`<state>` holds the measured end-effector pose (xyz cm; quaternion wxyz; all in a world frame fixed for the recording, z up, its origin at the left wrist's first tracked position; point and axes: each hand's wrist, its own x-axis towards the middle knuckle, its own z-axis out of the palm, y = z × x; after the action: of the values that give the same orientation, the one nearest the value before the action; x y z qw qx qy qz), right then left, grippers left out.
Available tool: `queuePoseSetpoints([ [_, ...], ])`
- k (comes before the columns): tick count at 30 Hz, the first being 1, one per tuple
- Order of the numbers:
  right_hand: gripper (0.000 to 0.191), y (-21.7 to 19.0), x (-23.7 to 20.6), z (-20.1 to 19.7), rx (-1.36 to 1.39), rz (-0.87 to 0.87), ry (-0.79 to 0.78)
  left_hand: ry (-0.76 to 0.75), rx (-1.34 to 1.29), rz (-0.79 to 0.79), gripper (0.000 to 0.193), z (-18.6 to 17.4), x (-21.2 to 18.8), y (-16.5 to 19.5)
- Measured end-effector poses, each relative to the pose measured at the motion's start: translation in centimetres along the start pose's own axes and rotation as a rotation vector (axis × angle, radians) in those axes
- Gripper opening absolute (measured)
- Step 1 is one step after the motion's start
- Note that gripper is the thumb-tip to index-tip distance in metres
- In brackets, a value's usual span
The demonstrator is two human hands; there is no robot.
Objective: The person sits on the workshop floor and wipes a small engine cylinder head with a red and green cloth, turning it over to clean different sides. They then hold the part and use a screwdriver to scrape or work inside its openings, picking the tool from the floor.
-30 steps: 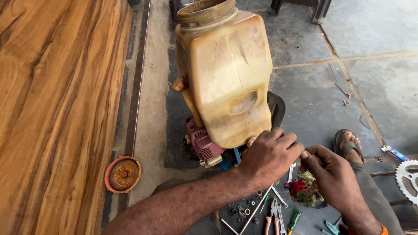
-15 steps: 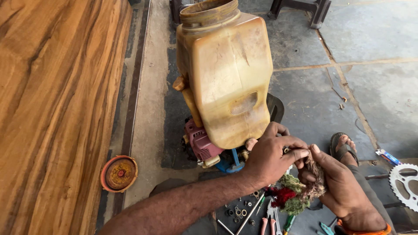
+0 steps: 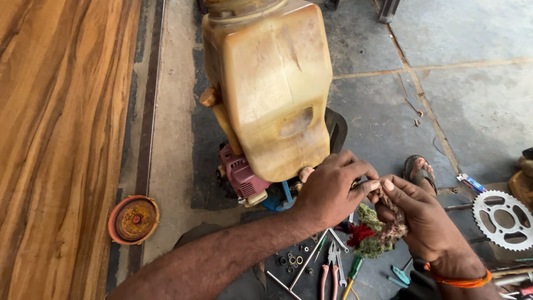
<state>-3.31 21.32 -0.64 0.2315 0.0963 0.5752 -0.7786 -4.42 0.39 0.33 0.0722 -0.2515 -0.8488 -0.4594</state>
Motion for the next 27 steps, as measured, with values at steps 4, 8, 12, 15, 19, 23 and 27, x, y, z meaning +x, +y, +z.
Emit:
queuePoseSetpoints([
  [4,0.024,-0.2,-0.8,0.3,-0.352,-0.099,0.080,-0.035,-0.009,-0.103,0.018,0.3,0.0,0.1],
  [8,0.024,0.3,-1.3,1.3,-0.596,-0.327,0.096,0.033,-0.048,-0.147,0.019,1.3,-0.2,-0.4],
  [12,0.026,0.4,-2.5,1.5,-0.901,-0.648,0.114,-0.014,-0.002,-0.167,0.025,1.3,0.0,-0.8],
  [15,0.021,0.0,-2.0,0.8,-0.643,-0.434,0.093,0.014,-0.100,-0.179,0.023,0.4,0.4,-0.4],
  [19,0.020,-0.4,-1.3,-0.6,-0.203,-0.256,0.007,0.009,-0.026,0.064,0.024,-1.6,0.5,0.4],
  [23,0.020,0.0,-1.4,-1.3,-0.018,-0.131,-0.030,-0.074,0.230,0.293,0.040,-2.3,0.8,0.9],
  [27,0.019,0.4,-1.2,-1.3,-0.008,-0.068,-0.080,-0.035,0.370,0.434,0.033,-2.3,0.8,0.7],
])
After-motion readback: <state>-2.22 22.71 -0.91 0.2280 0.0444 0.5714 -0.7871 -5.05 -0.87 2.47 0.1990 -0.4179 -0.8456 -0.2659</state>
